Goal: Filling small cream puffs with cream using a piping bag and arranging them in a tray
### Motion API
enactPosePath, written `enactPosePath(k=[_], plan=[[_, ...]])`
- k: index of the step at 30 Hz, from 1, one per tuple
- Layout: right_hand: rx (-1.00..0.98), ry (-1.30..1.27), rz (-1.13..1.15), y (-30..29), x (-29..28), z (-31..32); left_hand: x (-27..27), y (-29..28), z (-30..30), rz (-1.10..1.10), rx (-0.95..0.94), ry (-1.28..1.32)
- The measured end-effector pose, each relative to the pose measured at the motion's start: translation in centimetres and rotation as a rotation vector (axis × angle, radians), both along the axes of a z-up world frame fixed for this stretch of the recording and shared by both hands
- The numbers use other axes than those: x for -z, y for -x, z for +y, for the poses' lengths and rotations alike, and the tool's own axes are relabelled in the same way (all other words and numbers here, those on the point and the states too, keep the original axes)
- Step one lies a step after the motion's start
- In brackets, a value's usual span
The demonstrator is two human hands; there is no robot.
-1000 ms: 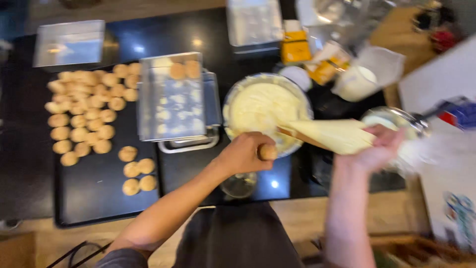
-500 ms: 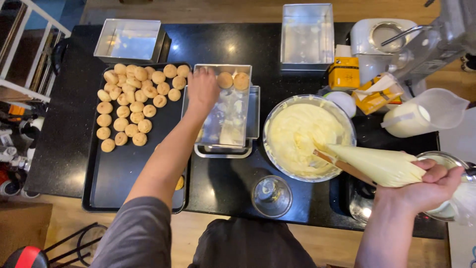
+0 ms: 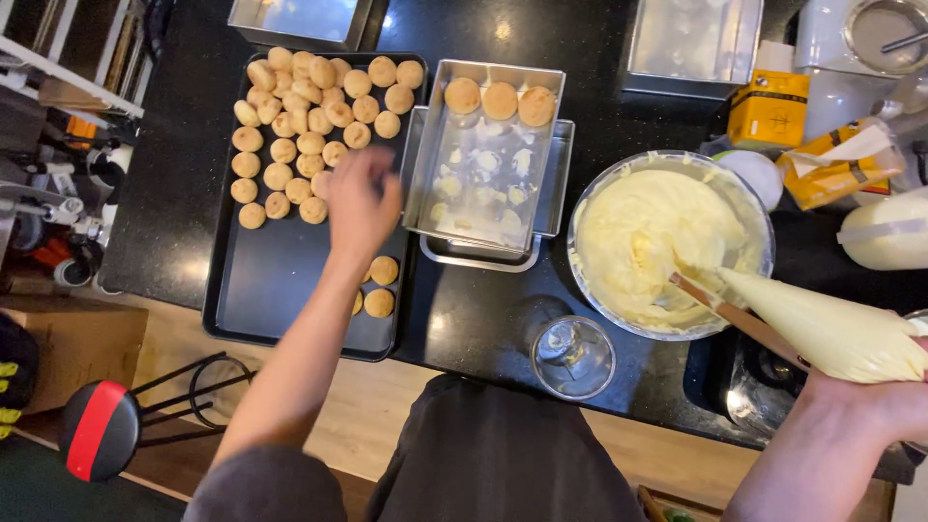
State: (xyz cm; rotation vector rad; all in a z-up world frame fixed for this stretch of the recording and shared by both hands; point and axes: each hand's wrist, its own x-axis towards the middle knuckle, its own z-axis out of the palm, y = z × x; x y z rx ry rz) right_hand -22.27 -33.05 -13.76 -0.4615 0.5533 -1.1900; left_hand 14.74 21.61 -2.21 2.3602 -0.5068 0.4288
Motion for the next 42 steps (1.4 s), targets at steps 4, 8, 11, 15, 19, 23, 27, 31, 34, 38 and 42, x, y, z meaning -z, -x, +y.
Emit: enactPosePath(k=[4,8,11,15,19,23,27,31,34,38,42], plan=[[0.002,0.029,0.005,-2.1,-0.2,-0.9,6.6,6.5,4.7,0.242,-0.244,-0.219],[-0.002,0.077,-0.027,-4.3,-1.5,-0.8,11.5,9.6,5.2,0.081,-0.282,-0.334],[0.013,0.128,-0.063,-5.8,-3.1,-0.2,13.3,10.3,5.0,0.199,-0.355,-0.294],[0.016,0.155,-0.118,-7.3,-6.7,1.3,14.5,10.2,5.1,0.141,-0.354,-0.174],[-0.035,-0.046,-0.153,-9.0,-10.1,4.7,12.5,10.6,4.8,0.103,-0.436,-0.044],[-0.01,-0.096,-0.122,-9.7,-12.1,7.0,6.3,11.1,1.8,0.1,-0.605,0.596],[-0.131,-0.085,-0.112,-10.5,-13.3,8.8,-0.3,13.6,-5.3,0.308,-0.235,1.064],[-0.279,-0.152,-0.195,-11.5,-16.1,12.2,-4.3,15.2,-13.0,0.854,0.11,1.452],[-0.34,-0.159,-0.296,-12.0,-18.2,14.5,-6.0,15.8,-16.4,1.009,0.219,1.504],[-0.293,-0.147,-0.223,-12.0,-19.6,16.4,-6.8,16.7,-17.9,1.14,0.261,1.461],[-0.28,-0.067,-0.254,-11.5,-19.8,16.3,-6.9,17.2,-17.8,1.169,0.301,1.46]])
